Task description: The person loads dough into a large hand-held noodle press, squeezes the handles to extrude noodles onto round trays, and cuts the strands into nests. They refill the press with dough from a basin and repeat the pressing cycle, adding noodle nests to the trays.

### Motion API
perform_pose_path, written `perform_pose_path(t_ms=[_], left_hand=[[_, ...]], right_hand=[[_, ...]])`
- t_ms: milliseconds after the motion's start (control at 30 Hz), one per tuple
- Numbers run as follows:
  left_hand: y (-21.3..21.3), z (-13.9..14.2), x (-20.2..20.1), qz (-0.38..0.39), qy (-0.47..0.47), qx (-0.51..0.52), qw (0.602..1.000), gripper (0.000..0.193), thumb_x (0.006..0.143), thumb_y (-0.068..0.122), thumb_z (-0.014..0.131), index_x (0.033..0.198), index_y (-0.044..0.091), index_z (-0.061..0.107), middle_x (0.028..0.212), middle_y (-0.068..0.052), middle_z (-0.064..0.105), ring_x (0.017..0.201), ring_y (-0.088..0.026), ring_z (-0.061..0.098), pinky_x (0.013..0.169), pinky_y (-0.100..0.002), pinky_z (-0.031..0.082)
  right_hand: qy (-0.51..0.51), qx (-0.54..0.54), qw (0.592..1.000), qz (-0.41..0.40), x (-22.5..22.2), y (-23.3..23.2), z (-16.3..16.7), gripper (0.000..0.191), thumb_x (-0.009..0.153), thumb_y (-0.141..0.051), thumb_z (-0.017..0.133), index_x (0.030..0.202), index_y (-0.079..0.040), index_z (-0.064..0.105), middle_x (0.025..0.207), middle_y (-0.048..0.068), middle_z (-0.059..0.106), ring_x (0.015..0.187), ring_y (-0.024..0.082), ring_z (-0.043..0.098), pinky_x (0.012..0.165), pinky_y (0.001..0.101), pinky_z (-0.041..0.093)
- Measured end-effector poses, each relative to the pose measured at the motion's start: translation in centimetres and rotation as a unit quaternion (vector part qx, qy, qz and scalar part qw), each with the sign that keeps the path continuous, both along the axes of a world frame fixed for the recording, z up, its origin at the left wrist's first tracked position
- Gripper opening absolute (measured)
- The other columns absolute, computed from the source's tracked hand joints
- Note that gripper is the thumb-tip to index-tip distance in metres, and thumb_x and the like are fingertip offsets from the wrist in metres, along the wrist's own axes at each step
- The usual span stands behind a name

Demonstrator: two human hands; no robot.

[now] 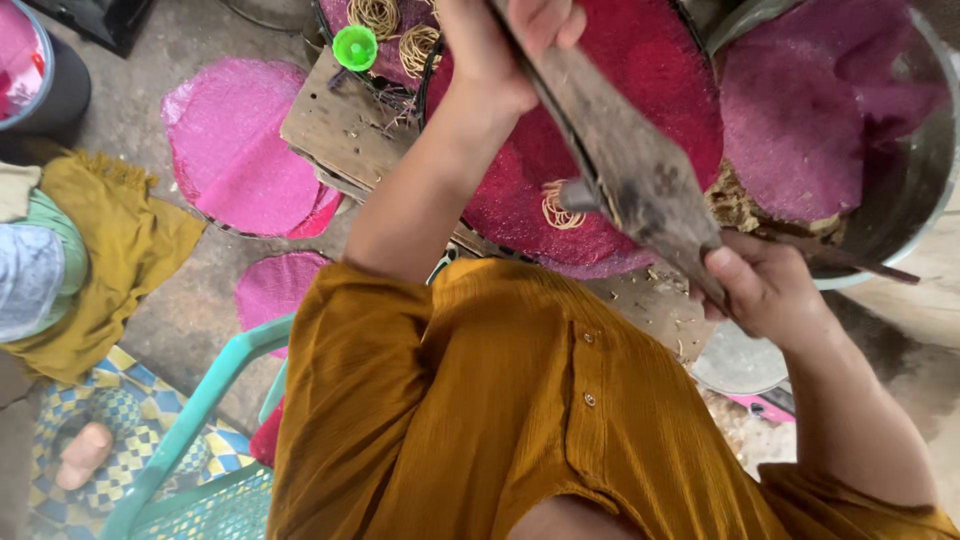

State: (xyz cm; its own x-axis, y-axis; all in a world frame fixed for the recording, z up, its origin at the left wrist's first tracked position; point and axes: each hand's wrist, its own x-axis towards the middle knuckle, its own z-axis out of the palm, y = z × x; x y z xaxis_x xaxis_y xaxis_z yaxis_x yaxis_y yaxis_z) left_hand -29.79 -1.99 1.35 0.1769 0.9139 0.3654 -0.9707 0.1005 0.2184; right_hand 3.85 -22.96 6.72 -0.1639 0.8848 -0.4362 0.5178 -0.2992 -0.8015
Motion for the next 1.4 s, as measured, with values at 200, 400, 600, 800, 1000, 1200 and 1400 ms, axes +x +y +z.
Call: perform_pose_path(t_ms=[200,400,600,800,1000,1200,1400], left_hand=[[-4.5,0.3,2.2,-0.011,-0.021,-0.068,0.997,0.057,0.098,0.065,0.034,0.069,0.016,0.042,0.053,0.000,0.038,0.042,-0.015,0.035,0.051,-0.037,0.035],[-2.1,-0.3,3.4,-0.036,-0.008,0.042,0.998,0.061,0.106,0.065,0.033,0.078,0.013,0.049,0.065,0.000,0.045,0.055,-0.015,0.043,0.060,-0.036,0.041],[-2.5,-4.0,6.1,-0.159,0.478,-0.087,0.859,0.067,0.101,0.066,0.027,0.140,0.017,0.047,0.134,-0.002,0.057,0.113,-0.016,0.054,0.095,-0.049,0.046],[-5.8,-8.2,8.3,-0.198,0.723,0.011,0.662,0.037,0.105,0.024,0.043,0.125,0.007,0.069,0.113,-0.015,0.076,0.096,-0.020,0.074,0.095,-0.035,0.059],[-6.2,-10.5,6.6,-0.137,0.692,-0.001,0.709,0.037,0.095,0.013,0.040,0.118,0.004,0.068,0.105,-0.015,0.075,0.094,-0.022,0.072,0.087,-0.038,0.056],[-8.3,-7.9,3.6,-0.083,0.754,0.075,0.647,0.045,0.104,0.039,0.037,0.121,0.007,0.063,0.110,-0.009,0.078,0.103,-0.022,0.063,0.095,-0.042,0.048],[-12.2,-4.9,-1.2,0.152,0.823,0.368,0.404,0.052,0.103,0.053,0.052,0.132,0.013,0.068,0.157,-0.007,0.044,0.128,-0.028,0.043,0.106,-0.046,0.032]], right_hand=[[-0.064,0.048,0.996,0.032,0.7,-2.3,-0.1,0.042,0.105,-0.036,0.055,0.094,0.001,0.072,0.063,0.007,0.063,0.055,0.013,0.058,0.051,0.0294,0.046],[-0.056,0.069,0.996,0.003,1.8,-1.8,-1.8,0.037,0.104,-0.033,0.057,0.104,0.002,0.068,0.068,0.005,0.063,0.056,0.012,0.056,0.051,0.0285,0.045],[0.047,0.049,0.998,-0.005,2.1,-1.4,-3.9,0.034,0.104,-0.030,0.056,0.110,0.002,0.065,0.074,0.005,0.065,0.057,0.011,0.058,0.051,0.0277,0.047],[0.033,0.057,0.998,-0.007,2.3,-1.1,-4.8,0.034,0.103,-0.029,0.058,0.104,0.005,0.065,0.070,0.006,0.063,0.056,0.011,0.057,0.050,0.0281,0.047],[0.060,0.058,0.996,-0.008,1.9,-0.8,-5.6,0.032,0.103,-0.027,0.060,0.103,0.004,0.065,0.070,0.005,0.062,0.055,0.011,0.056,0.049,0.0276,0.046],[0.055,0.063,0.996,-0.030,2.0,-0.7,-5.8,0.031,0.104,-0.026,0.059,0.103,0.005,0.065,0.069,0.005,0.061,0.055,0.011,0.055,0.050,0.0278,0.045],[0.118,0.077,0.988,-0.063,4.3,-0.7,-5.6,0.032,0.107,-0.026,0.058,0.110,0.005,0.064,0.074,0.005,0.060,0.059,0.011,0.055,0.053,0.0268,0.045]])
